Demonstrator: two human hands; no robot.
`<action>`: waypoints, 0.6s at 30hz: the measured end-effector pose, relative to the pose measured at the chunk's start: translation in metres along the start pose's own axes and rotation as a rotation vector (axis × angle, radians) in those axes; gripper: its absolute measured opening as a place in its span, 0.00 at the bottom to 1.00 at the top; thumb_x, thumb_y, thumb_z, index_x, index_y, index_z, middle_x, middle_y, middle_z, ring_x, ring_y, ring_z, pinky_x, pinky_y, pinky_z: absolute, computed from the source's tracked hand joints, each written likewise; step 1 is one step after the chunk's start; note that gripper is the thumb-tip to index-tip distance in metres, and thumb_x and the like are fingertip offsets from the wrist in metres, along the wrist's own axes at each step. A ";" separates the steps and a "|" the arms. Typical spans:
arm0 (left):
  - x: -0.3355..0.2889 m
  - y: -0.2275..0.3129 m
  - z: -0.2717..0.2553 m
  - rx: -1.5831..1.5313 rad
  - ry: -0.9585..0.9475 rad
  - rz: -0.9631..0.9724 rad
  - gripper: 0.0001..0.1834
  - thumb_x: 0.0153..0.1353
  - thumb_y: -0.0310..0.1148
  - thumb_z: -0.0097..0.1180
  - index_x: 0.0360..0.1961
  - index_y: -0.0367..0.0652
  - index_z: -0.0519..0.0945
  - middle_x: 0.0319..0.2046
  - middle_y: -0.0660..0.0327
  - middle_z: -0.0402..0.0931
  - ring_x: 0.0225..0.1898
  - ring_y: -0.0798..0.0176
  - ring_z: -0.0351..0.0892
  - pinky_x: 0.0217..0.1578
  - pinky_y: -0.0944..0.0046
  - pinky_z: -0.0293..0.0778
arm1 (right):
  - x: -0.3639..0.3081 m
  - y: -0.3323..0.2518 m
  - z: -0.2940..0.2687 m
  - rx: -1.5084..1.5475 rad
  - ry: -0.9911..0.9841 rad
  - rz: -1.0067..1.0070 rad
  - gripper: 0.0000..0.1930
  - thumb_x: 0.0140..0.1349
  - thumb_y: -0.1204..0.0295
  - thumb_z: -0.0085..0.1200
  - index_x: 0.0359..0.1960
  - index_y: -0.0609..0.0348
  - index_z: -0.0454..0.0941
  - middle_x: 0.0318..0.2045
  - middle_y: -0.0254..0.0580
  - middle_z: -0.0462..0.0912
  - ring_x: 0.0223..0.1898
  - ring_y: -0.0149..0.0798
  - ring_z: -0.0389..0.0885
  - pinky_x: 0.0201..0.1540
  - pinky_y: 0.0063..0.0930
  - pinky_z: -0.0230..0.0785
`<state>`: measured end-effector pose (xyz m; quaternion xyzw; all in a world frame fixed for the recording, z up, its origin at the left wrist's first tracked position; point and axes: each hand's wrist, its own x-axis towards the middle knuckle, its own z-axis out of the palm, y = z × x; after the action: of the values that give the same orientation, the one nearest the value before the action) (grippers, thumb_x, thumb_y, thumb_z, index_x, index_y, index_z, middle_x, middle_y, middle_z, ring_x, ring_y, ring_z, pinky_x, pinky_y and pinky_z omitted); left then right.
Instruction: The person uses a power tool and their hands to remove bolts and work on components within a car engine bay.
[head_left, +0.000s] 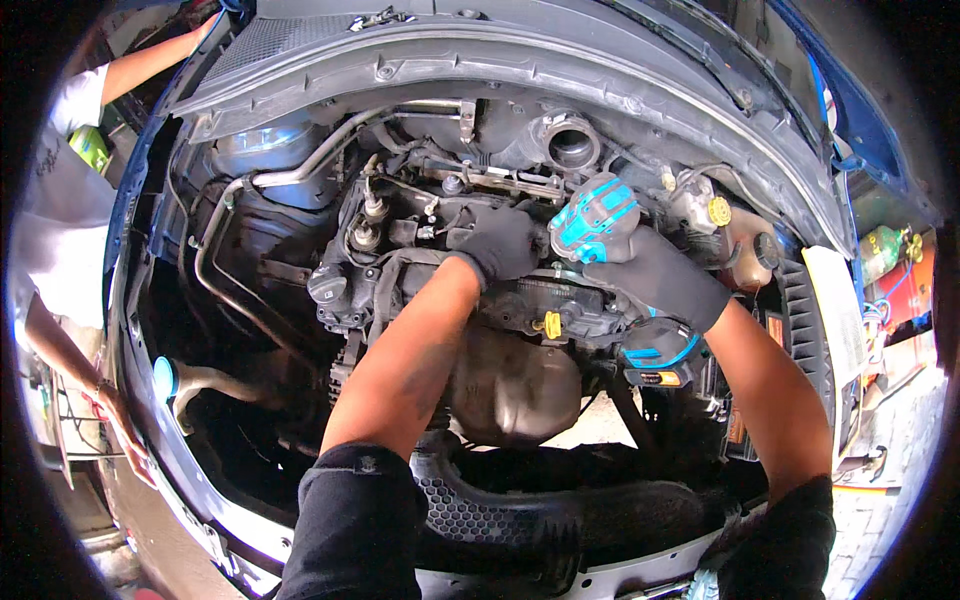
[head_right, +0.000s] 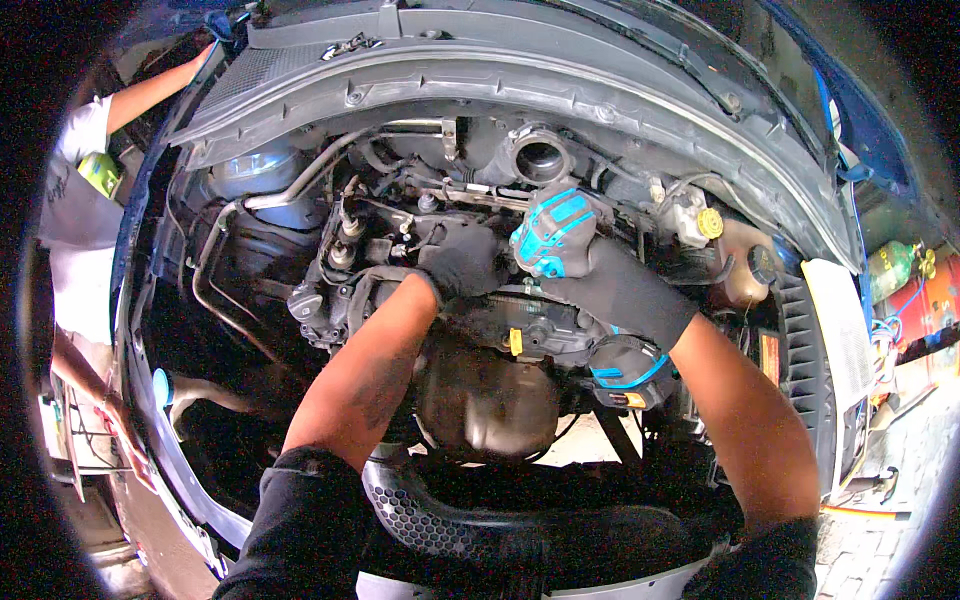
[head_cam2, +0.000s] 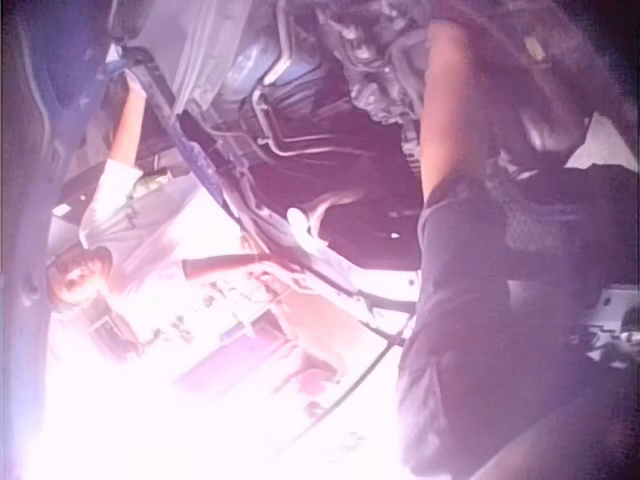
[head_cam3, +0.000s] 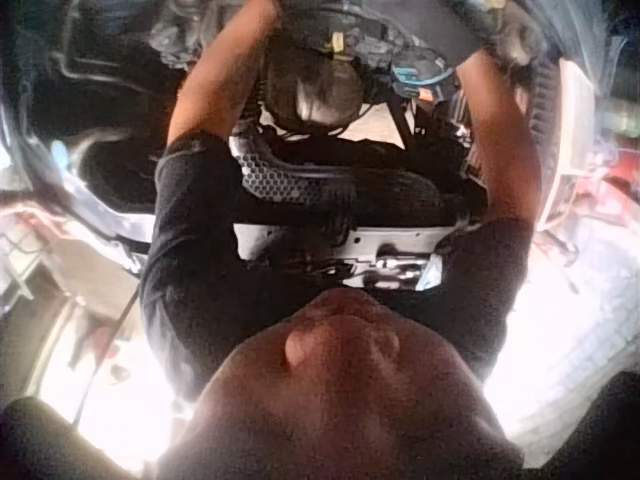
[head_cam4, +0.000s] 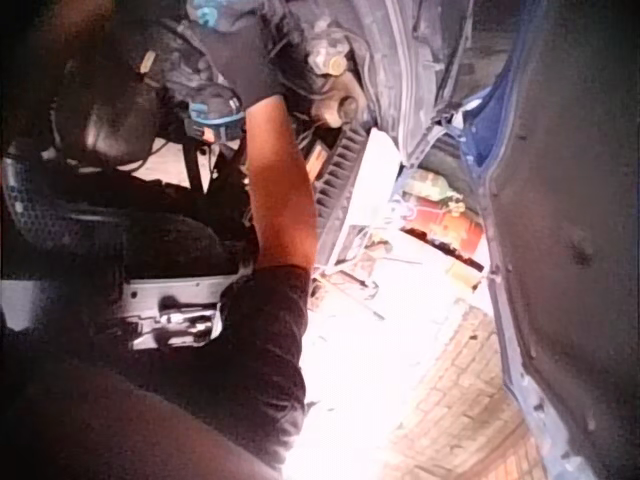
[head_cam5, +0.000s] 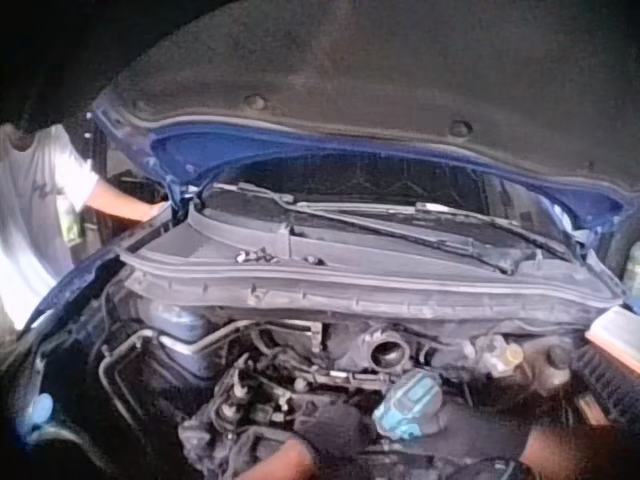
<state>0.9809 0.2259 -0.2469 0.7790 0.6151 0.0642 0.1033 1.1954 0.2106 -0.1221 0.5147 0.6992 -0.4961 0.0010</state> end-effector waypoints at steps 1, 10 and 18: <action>-0.004 -0.012 0.019 -0.120 0.097 0.088 0.16 0.52 0.44 0.59 0.32 0.43 0.84 0.41 0.43 0.79 0.38 0.39 0.80 0.40 0.43 0.74 | 0.001 0.000 0.003 -0.022 -0.008 -0.030 0.15 0.63 0.70 0.60 0.50 0.59 0.79 0.35 0.33 0.82 0.36 0.24 0.77 0.42 0.27 0.71; -0.006 -0.021 0.044 -0.018 0.419 0.265 0.13 0.53 0.40 0.57 0.31 0.43 0.84 0.40 0.45 0.79 0.42 0.41 0.78 0.45 0.45 0.73 | 0.016 0.031 -0.005 -0.126 0.237 -0.706 0.15 0.62 0.66 0.61 0.48 0.58 0.79 0.28 0.33 0.82 0.20 0.24 0.77 0.23 0.24 0.70; 0.000 0.029 -0.020 0.324 -0.060 0.239 0.14 0.59 0.36 0.48 0.37 0.44 0.85 0.48 0.55 0.79 0.50 0.50 0.75 0.46 0.49 0.68 | -0.055 0.020 -0.010 0.008 0.221 -0.182 0.14 0.63 0.67 0.60 0.49 0.56 0.79 0.29 0.35 0.83 0.21 0.25 0.78 0.24 0.24 0.71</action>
<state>1.0038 0.2215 -0.2206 0.8544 0.5174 -0.0468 -0.0133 1.2409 0.1773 -0.1024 0.5008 0.7370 -0.4370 -0.1231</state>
